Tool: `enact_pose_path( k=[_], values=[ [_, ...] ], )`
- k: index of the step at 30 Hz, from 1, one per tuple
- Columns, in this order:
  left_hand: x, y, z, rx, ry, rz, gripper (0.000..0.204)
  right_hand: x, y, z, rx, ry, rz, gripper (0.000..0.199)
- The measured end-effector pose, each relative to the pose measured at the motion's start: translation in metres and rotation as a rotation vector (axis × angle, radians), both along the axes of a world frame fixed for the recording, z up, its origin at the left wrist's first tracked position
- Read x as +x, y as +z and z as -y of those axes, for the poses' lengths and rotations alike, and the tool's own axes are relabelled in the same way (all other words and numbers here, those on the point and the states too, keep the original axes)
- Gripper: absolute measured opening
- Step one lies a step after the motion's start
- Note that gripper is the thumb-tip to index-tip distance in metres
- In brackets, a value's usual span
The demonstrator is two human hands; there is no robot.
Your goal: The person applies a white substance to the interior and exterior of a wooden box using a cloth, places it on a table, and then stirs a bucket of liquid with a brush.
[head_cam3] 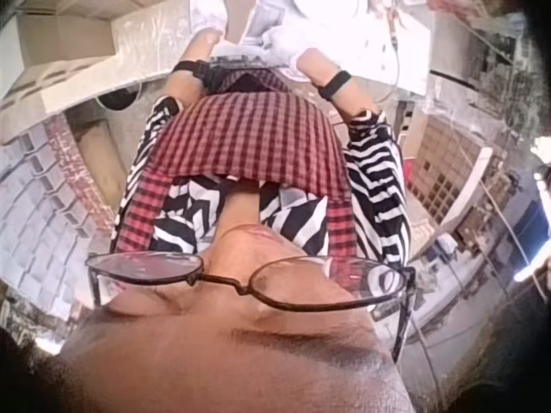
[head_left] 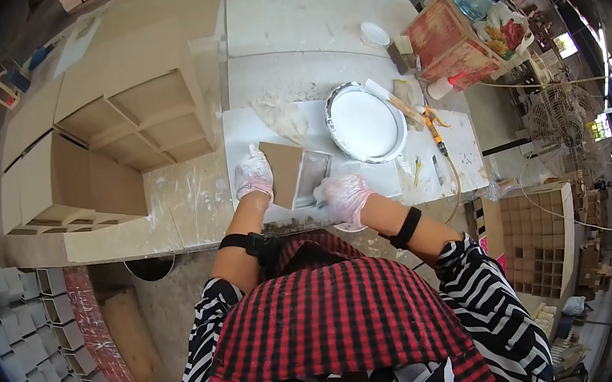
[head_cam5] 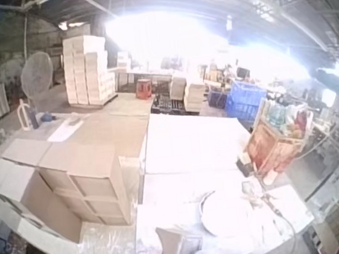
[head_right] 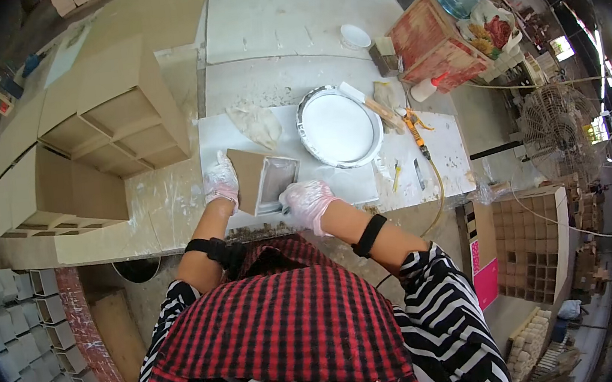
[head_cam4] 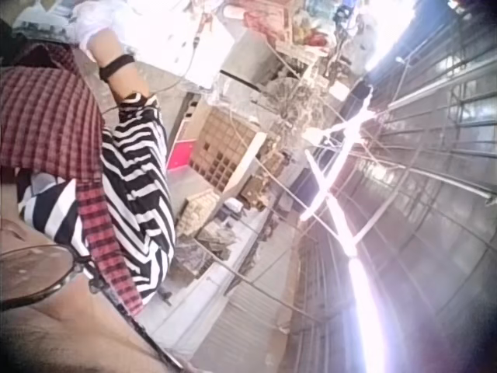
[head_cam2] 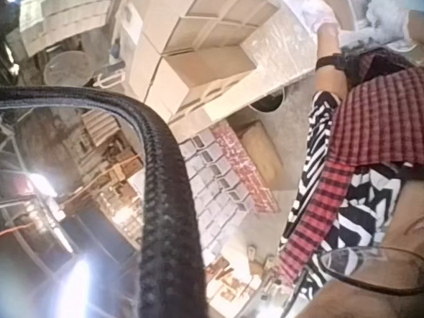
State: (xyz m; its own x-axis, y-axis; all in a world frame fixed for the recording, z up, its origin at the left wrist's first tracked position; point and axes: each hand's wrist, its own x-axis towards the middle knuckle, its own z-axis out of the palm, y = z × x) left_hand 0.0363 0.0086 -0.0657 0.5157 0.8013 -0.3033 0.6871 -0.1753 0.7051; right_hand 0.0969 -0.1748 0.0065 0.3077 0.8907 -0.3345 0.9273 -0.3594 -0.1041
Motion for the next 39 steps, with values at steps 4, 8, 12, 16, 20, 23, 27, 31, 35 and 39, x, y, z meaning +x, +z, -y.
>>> enact_pose_path(
  k=[4,8,12,16,20,23,27,31,35,39],
  values=[
    [0.0,0.005,0.003,0.004,0.011,0.087,0.056,0.001,-0.001,-0.002,0.006,0.087,0.142,0.01],
    [0.001,-0.01,0.002,-0.006,0.074,0.102,0.056,-0.006,-0.009,-0.005,-0.062,0.144,0.17,0.011],
    [0.003,-0.006,-0.002,-0.096,0.034,0.06,0.055,0.011,0.014,-0.008,0.029,-0.115,-0.224,0.013],
    [-0.008,-0.019,-0.007,-0.017,0.174,0.095,0.061,0.033,0.033,-0.006,0.267,-0.514,-0.539,0.021],
    [-0.012,-0.046,-0.017,0.04,0.211,0.053,0.063,0.016,0.031,-0.013,0.451,-0.679,-0.852,0.022],
    [-0.014,-0.04,-0.022,0.023,0.159,0.014,0.059,0.003,0.008,-0.016,0.695,-0.413,-0.923,0.029],
    [-0.017,-0.048,-0.029,-0.103,0.167,0.077,0.056,-0.001,-0.007,-0.036,0.638,0.034,-0.3,0.028],
    [-0.014,-0.092,-0.044,0.092,0.044,-0.034,0.06,0.019,-0.008,-0.047,0.497,-0.07,-0.127,0.026],
    [-0.021,-0.122,-0.059,-0.002,0.116,-0.043,0.064,0.04,0.007,-0.057,0.626,-0.091,-0.467,0.025],
    [-0.021,-0.125,-0.062,-0.155,0.136,-0.003,0.065,0.011,0.001,-0.064,0.4,0.25,-0.336,0.026]
  ],
)
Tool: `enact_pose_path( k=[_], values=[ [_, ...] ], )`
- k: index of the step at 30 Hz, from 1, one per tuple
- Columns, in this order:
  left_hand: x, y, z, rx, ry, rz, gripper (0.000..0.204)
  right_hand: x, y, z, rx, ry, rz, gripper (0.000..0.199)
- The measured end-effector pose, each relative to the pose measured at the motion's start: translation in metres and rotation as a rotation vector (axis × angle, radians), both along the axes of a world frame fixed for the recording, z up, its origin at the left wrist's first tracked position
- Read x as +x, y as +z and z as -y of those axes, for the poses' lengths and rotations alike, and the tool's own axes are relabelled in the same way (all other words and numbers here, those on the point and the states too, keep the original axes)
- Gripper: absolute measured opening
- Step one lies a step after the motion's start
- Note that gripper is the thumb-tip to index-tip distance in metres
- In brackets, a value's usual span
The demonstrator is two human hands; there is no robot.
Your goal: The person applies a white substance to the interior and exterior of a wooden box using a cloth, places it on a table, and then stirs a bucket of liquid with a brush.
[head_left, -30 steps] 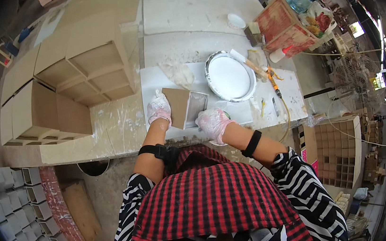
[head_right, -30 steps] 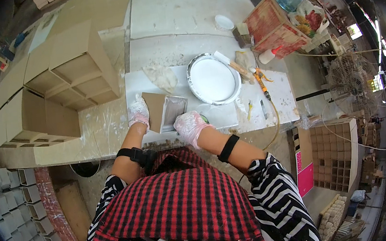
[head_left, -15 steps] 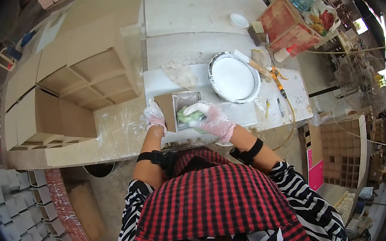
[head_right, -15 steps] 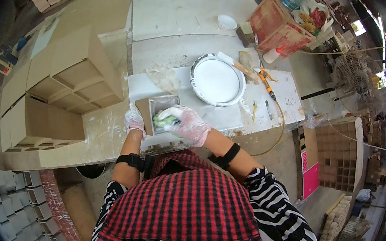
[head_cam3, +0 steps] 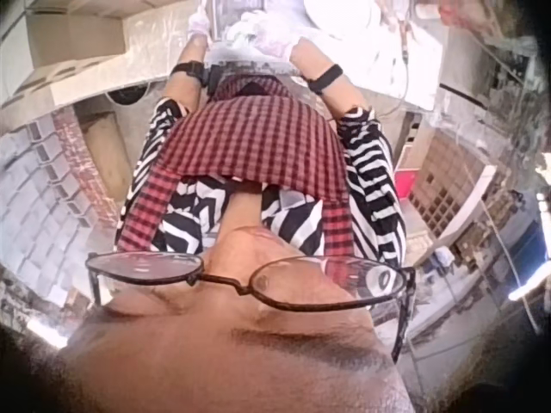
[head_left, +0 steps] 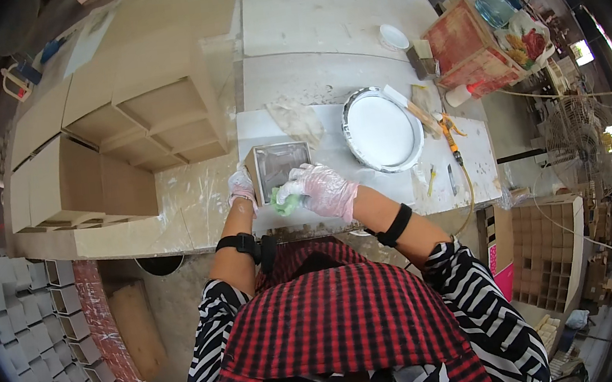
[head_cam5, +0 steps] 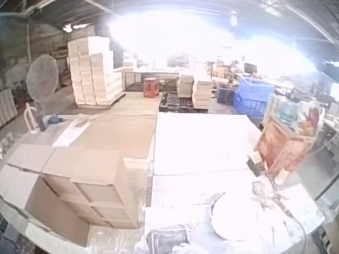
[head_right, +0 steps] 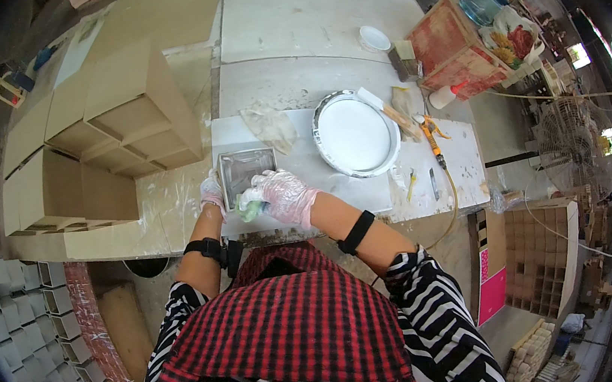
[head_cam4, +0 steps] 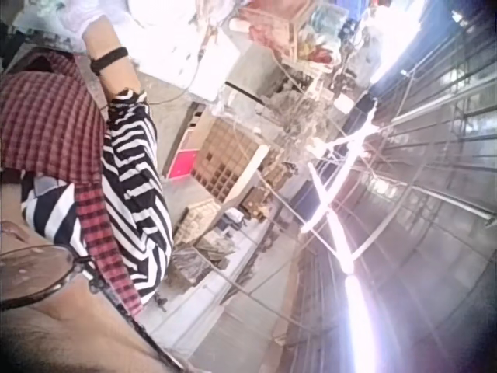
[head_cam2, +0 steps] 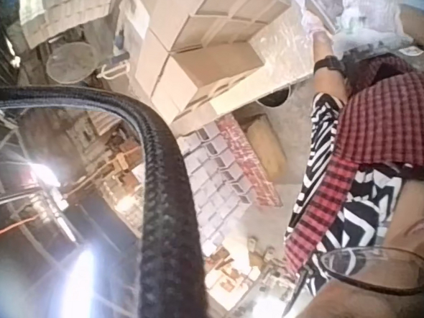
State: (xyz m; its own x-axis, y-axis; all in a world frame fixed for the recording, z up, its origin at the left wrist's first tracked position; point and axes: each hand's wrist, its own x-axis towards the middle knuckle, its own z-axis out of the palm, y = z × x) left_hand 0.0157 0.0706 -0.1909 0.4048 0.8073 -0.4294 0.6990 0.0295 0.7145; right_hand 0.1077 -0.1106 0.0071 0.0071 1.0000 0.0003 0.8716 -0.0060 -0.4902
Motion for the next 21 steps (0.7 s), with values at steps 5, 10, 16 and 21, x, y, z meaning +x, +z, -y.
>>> enact_pose_path(
  k=[5,10,16,21],
  values=[
    [-0.007,-0.041,-0.007,0.083,-0.079,0.001,0.065,-0.005,-0.011,-0.02,-0.011,-0.12,0.025,0.027],
    [-0.005,-0.06,-0.013,0.033,-0.195,-0.088,0.043,0.014,-0.02,-0.061,0.144,-0.403,0.154,0.026],
    [0.005,-0.008,-0.003,-0.204,0.035,-0.007,0.053,-0.004,-0.04,-0.039,0.167,-0.023,-0.064,0.02],
    [0.004,-0.053,-0.004,-0.138,0.152,0.075,0.061,-0.003,-0.017,-0.047,0.072,-0.022,0.114,0.02]
  ],
)
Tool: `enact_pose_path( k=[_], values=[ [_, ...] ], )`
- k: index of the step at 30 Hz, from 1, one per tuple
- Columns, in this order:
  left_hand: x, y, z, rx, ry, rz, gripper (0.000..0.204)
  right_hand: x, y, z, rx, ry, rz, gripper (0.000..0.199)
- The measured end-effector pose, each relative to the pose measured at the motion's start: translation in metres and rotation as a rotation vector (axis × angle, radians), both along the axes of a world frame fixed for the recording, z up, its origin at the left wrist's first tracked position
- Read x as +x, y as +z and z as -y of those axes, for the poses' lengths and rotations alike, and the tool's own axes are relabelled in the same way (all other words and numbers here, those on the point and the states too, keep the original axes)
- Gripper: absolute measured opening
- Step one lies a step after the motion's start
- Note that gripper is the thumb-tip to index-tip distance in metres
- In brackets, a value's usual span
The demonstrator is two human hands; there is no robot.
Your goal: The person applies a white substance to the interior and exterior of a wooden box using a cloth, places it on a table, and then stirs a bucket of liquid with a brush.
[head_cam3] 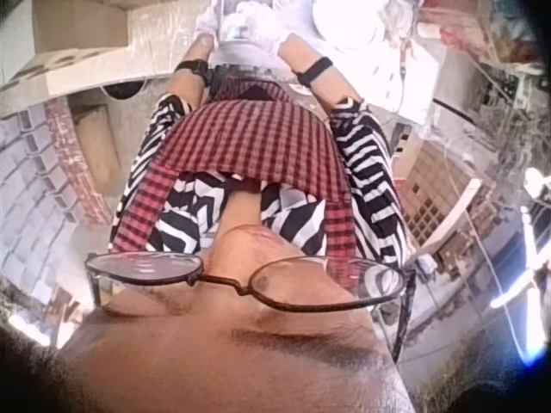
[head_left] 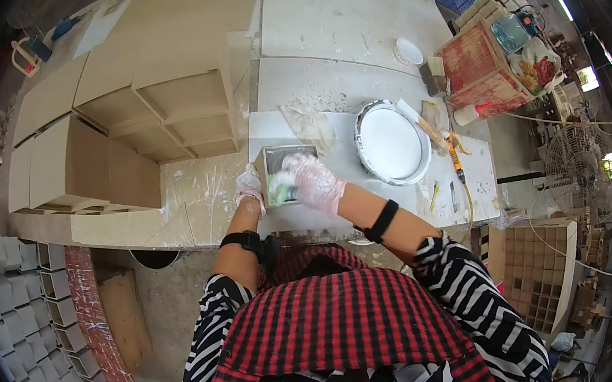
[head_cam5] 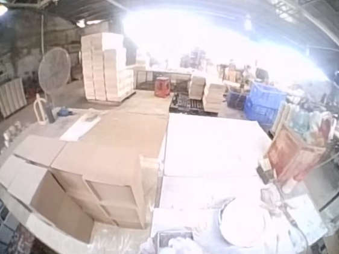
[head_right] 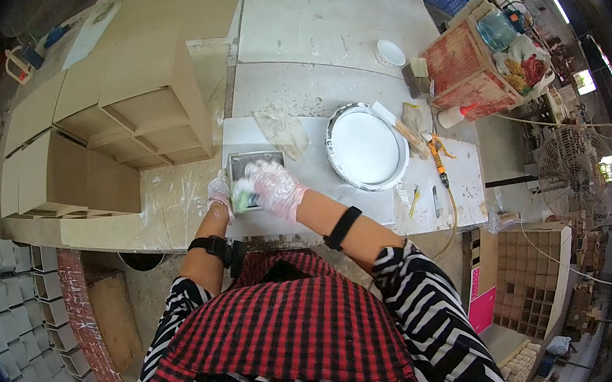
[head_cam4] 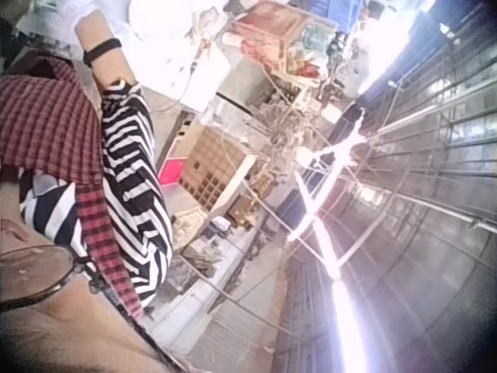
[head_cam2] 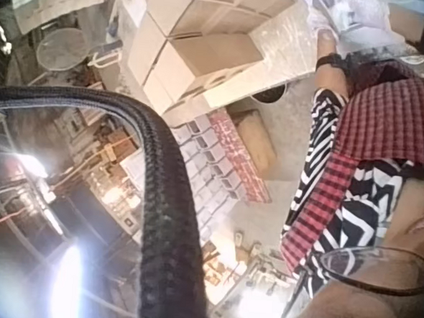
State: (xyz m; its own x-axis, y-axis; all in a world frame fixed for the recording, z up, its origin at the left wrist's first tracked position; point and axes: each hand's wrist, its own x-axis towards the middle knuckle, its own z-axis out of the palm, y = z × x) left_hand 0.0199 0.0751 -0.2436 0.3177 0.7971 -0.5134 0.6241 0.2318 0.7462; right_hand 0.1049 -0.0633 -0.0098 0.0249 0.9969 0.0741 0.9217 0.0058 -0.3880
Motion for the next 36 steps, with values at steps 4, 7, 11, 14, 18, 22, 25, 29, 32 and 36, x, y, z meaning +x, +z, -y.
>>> enact_pose_path(
  k=[4,7,11,14,18,22,25,29,32,36],
  values=[
    [0.004,-0.008,-0.002,-0.044,0.012,0.007,0.055,0.016,0.0,-0.018,0.039,-0.283,0.161,0.019],
    [-0.002,-0.024,-0.005,-0.057,-0.003,0.018,0.054,0.018,0.016,-0.008,-0.001,-0.295,0.212,0.017],
    [0.002,0.012,0.005,0.061,-0.115,-0.066,0.058,0.025,0.031,0.015,-0.231,-0.449,0.037,0.016],
    [0.004,0.022,0.012,0.101,-0.11,-0.061,0.058,0.028,0.025,0.016,-0.209,-0.452,0.073,0.015],
    [0.002,0.025,0.009,0.111,-0.144,-0.156,0.059,0.018,0.005,-0.006,-0.071,-0.612,0.102,0.016],
    [0.002,0.022,0.005,0.104,-0.182,-0.139,0.06,-0.003,-0.008,-0.021,0.089,-0.486,0.025,0.016],
    [0.002,0.003,0.002,0.124,-0.142,-0.147,0.06,-0.013,-0.002,-0.029,0.103,-0.216,-0.137,0.016],
    [0.0,0.01,0.002,0.039,-0.037,-0.135,0.06,0.015,0.028,0.0,-0.193,0.051,-0.283,0.017],
    [0.001,0.046,0.009,0.072,-0.11,-0.135,0.06,0.032,0.047,0.018,-0.3,-0.103,-0.301,0.017],
    [-0.001,0.052,0.009,0.022,-0.081,-0.151,0.058,0.028,0.065,0.022,-0.54,-0.279,-0.263,0.018]
  ],
)
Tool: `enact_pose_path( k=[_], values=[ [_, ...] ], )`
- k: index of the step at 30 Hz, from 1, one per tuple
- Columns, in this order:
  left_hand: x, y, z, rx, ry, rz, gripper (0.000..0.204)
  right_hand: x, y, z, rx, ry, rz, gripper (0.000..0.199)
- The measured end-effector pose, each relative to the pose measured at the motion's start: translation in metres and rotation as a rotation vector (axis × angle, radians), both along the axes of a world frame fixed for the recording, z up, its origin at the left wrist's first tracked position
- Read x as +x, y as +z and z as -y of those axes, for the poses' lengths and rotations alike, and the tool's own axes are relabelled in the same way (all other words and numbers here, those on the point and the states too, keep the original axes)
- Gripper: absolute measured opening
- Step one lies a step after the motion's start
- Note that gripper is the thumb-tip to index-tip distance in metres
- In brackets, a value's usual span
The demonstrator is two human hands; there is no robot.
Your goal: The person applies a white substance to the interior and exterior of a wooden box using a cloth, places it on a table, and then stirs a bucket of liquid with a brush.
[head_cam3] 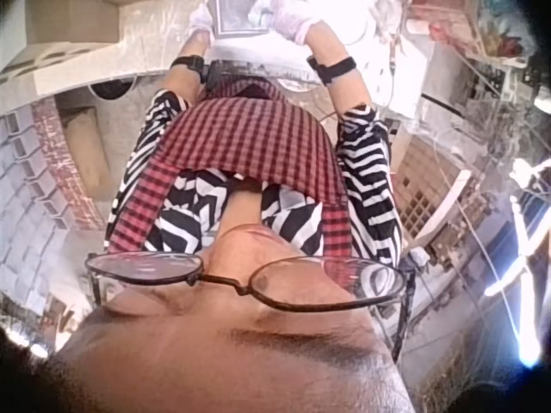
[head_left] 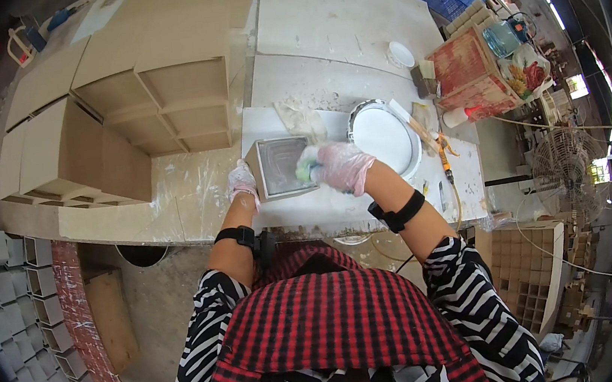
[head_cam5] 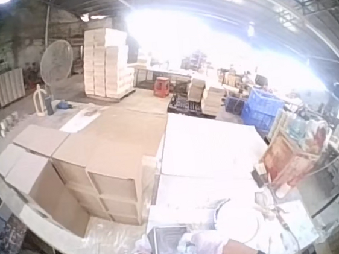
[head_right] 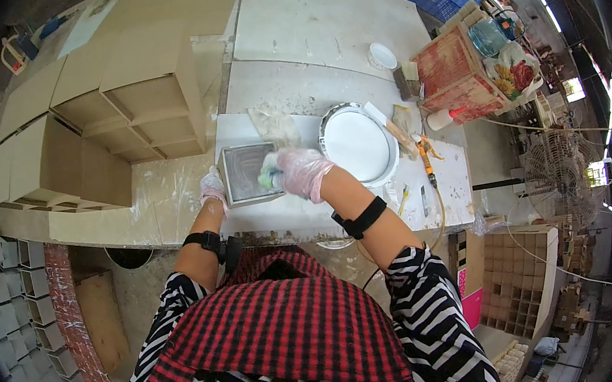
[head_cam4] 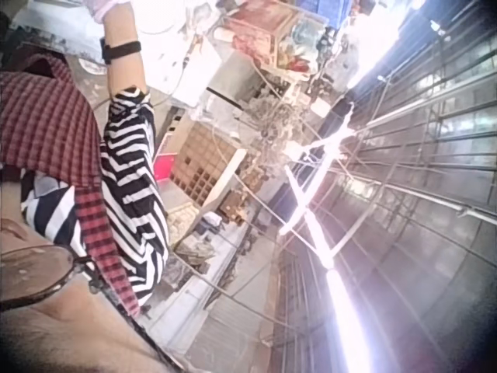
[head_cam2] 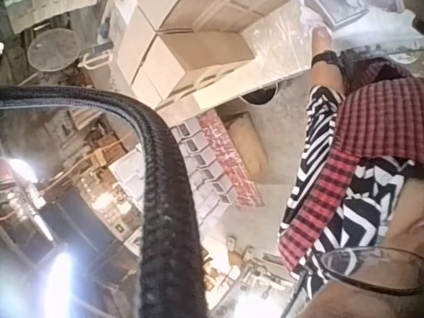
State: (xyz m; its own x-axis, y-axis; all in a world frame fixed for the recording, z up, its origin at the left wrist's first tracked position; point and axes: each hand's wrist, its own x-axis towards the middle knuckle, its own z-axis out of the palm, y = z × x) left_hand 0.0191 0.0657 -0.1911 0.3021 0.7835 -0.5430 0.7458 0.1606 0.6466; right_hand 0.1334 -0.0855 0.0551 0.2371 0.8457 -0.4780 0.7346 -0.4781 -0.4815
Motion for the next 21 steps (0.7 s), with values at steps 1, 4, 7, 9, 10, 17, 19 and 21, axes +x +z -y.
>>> enact_pose_path(
  k=[1,4,7,9,10,17,19,21],
  values=[
    [0.001,0.004,0.002,-0.007,0.003,0.02,0.058,-0.003,0.0,0.002,-0.05,0.066,0.011,0.018],
    [0.0,0.001,0.005,-0.007,0.006,0.054,0.058,-0.006,-0.009,0.005,-0.057,0.103,0.166,0.02],
    [-0.001,-0.025,-0.003,0.03,0.009,0.037,0.059,-0.005,-0.02,-0.005,0.082,-0.005,0.297,0.025],
    [-0.002,-0.029,-0.004,0.038,0.009,0.019,0.061,-0.001,-0.015,0.0,0.179,-0.051,0.274,0.021],
    [-0.003,-0.028,-0.003,0.029,0.001,0.012,0.061,0.0,-0.013,0.002,0.225,-0.076,0.262,0.02],
    [0.002,-0.013,-0.002,-0.074,0.058,0.002,0.063,0.0,-0.045,-0.011,0.28,-0.06,0.426,0.02],
    [0.001,-0.009,-0.006,-0.122,0.116,0.029,0.063,0.002,-0.032,-0.022,0.367,-0.193,0.35,0.022],
    [-0.005,-0.013,-0.005,-0.133,0.166,0.06,0.065,-0.003,-0.02,-0.018,0.442,-0.399,0.114,0.026]
  ],
)
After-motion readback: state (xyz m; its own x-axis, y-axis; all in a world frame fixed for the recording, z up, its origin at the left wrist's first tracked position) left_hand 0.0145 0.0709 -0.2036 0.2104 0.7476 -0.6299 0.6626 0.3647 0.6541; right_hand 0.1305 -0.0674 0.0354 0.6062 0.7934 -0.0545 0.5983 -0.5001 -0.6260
